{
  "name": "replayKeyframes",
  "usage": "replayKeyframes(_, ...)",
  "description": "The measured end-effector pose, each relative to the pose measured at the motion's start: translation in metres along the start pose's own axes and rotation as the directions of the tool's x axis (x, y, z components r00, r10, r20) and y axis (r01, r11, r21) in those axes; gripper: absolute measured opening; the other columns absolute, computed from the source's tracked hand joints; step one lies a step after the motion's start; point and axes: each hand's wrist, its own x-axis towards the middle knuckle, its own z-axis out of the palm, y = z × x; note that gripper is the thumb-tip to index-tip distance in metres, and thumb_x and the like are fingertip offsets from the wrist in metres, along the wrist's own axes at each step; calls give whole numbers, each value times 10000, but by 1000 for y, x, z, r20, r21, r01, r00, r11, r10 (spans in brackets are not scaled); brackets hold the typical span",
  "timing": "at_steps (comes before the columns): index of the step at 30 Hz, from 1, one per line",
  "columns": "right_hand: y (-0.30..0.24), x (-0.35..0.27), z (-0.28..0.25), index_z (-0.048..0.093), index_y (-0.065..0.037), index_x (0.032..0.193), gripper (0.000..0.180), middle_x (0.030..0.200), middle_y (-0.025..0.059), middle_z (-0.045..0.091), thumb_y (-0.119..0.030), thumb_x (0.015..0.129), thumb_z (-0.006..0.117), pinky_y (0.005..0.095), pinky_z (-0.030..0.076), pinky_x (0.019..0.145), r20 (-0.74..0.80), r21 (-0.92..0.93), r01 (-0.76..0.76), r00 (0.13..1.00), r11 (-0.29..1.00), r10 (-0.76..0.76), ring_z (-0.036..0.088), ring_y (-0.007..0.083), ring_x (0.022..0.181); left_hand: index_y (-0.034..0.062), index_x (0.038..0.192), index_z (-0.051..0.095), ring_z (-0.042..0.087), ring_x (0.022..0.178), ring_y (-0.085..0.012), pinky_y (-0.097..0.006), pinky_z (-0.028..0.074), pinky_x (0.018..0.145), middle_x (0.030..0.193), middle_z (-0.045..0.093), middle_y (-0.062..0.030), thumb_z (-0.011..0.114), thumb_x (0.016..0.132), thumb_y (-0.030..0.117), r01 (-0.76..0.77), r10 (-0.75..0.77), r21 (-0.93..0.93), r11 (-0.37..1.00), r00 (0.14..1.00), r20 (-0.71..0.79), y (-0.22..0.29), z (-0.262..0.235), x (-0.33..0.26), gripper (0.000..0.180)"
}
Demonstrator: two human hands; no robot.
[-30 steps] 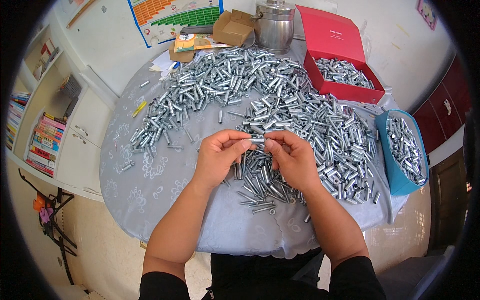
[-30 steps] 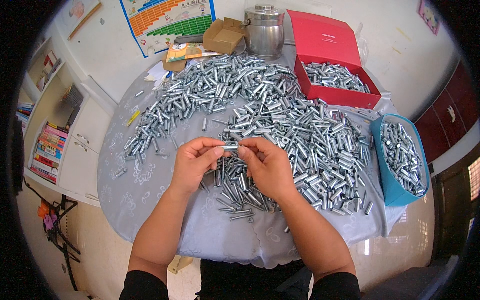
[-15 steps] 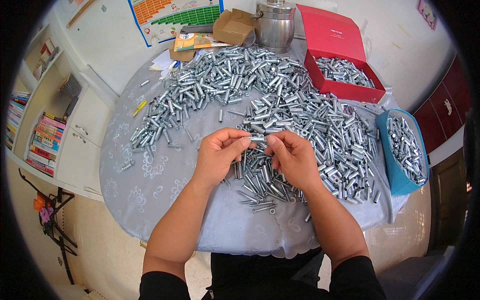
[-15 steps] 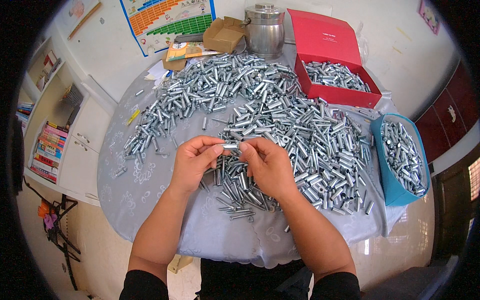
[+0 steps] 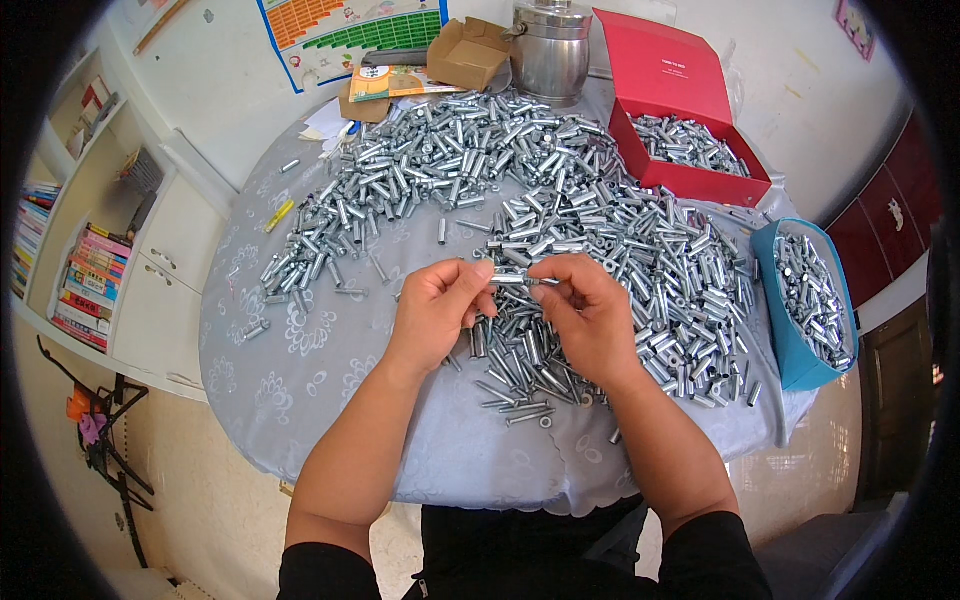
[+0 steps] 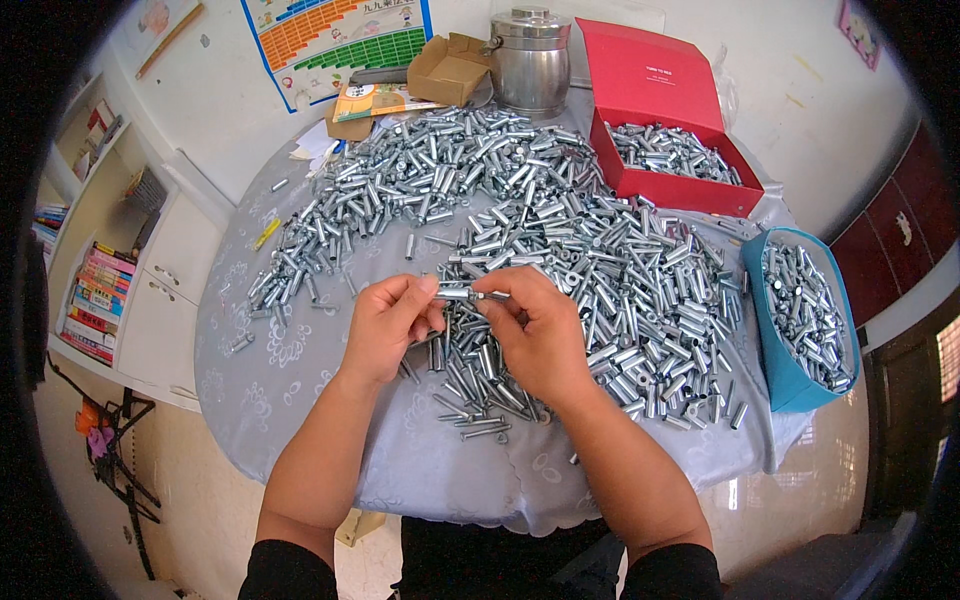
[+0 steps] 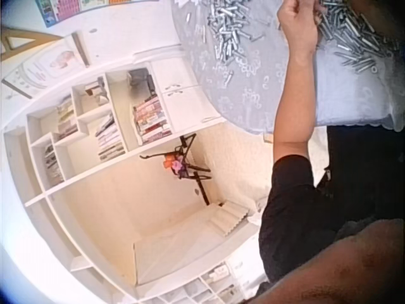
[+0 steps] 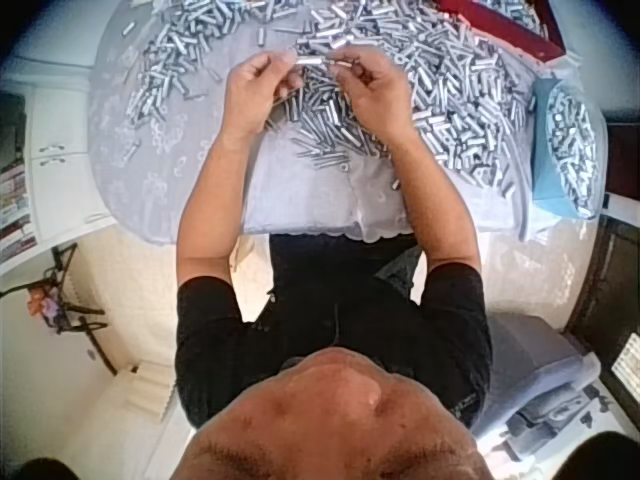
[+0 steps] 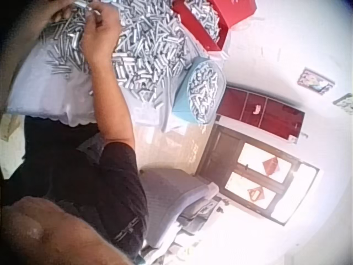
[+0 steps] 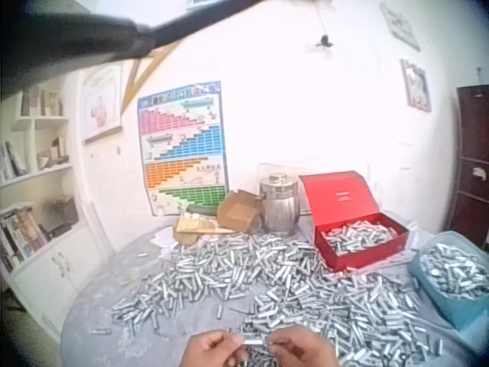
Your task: The person sits at a table covered with a large pile of metal fasteners and washers. They repeatedly pick up individual fasteners and washers, insert the washers into the fasteners, and place the assembled units back onto the table.
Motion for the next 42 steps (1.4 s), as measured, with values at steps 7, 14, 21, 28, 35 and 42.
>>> replayKeyframes(7,-9,-1,2,677,-29,1053,207,964,60,649,18,852,693,234,458,561,-8,126,-19,1000,992,21,554,89,609,55,766,646,476,527,-48,-199,354,493,628,609,-12,638,962,361,29,-29,-52,998,1000,1,2,-2,-1,363)
replayKeyframes(14,1,1,-4,663,-11,1084,213,965,56,653,-50,881,716,216,443,542,121,116,-293,953,949,279,542,57,598,56,767,646,468,520,-52,-202,348,487,628,604,-11,634,965,364,24,-23,-36,999,1000,18,3,1,-1,366)
replayKeyframes(21,-1,2,-2,674,-37,1131,288,1017,80,652,18,850,694,224,440,523,-68,-69,17,997,997,-22,537,76,578,59,794,654,471,527,-48,-198,349,493,642,614,-12,638,966,343,21,-22,-79,997,1000,-17,-3,-5,2,332)
replayKeyframes(28,-6,0,-1,675,-58,1164,332,1009,74,661,7,840,704,232,438,520,57,-44,75,996,996,-73,541,90,568,43,847,670,479,567,-37,-187,356,508,723,662,-25,666,948,257,-17,18,-44,999,1000,19,-2,0,0,236)
replayKeyframes(35,6,2,-8,687,-48,1108,283,993,79,662,19,832,694,225,438,526,22,-117,57,998,991,-55,553,93,572,18,958,706,467,558,-37,-182,358,503,763,683,-39,693,916,159,-3,6,-133,991,1000,28,0,-8,2,147)
replayKeyframes(42,-11,3,-6,695,-42,1082,260,1005,75,671,7,827,711,225,440,532,25,-83,49,999,995,-47,565,96,600,-6,1035,709,464,556,-35,-182,358,494,818,719,-78,692,911,123,-18,20,-85,996,1000,16,-1,-3,1,179)
